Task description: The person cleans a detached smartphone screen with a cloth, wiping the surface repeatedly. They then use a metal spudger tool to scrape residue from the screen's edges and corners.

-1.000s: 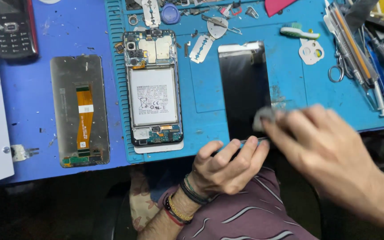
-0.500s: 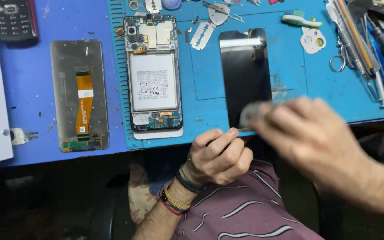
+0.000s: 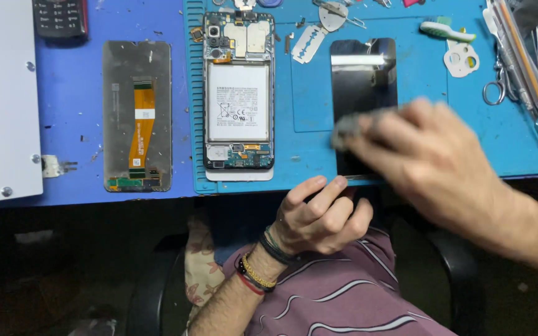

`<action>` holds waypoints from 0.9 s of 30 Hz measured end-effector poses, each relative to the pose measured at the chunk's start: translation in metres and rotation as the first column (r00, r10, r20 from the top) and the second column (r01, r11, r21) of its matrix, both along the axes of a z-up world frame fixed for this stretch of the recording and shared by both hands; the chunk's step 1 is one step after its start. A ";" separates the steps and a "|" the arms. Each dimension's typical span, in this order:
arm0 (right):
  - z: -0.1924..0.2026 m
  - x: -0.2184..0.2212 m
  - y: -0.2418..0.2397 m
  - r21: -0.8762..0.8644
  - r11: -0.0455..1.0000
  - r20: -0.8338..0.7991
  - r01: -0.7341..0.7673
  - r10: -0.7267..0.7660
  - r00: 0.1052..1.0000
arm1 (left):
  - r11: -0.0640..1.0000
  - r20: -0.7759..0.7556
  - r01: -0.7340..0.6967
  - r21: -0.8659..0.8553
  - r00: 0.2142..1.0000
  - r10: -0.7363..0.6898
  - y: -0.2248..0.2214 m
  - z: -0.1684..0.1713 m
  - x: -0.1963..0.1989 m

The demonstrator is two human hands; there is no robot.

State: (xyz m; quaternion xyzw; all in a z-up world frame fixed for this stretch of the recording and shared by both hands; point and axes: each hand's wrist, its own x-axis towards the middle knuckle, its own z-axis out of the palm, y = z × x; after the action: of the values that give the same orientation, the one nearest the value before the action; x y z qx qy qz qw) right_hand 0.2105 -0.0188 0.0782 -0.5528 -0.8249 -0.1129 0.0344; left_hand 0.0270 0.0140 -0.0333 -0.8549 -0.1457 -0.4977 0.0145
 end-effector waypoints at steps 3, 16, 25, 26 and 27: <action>0.003 -0.006 0.006 -0.003 1.000 -0.095 0.023 -0.023 0.995 | 0.999 -0.010 0.003 0.039 1.000 -0.002 0.004 -0.001 -0.002; -0.003 -0.002 0.001 -0.082 0.997 -0.066 0.002 -0.007 0.998 | 1.000 0.003 0.010 0.011 1.000 -0.011 0.005 0.005 -0.001; -0.003 0.002 0.009 0.111 0.991 0.162 0.076 -0.093 0.982 | 0.998 0.064 0.031 -0.048 0.998 -0.028 0.002 -0.002 0.004; 0.000 -0.003 0.006 0.033 0.998 0.030 0.047 -0.048 0.998 | 0.998 0.048 0.027 -0.054 0.999 -0.025 0.003 -0.001 0.003; 0.003 -0.008 0.005 -0.039 0.999 -0.104 0.008 -0.012 0.994 | 0.998 0.032 0.024 -0.059 0.999 -0.022 0.005 0.000 0.001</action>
State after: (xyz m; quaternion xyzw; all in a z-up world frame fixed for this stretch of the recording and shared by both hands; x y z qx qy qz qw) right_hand 0.2021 -0.0142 0.0807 -0.5626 -0.8213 -0.0680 0.0663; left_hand 0.0284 0.0188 -0.0331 -0.8487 -0.1509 -0.5066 -0.0188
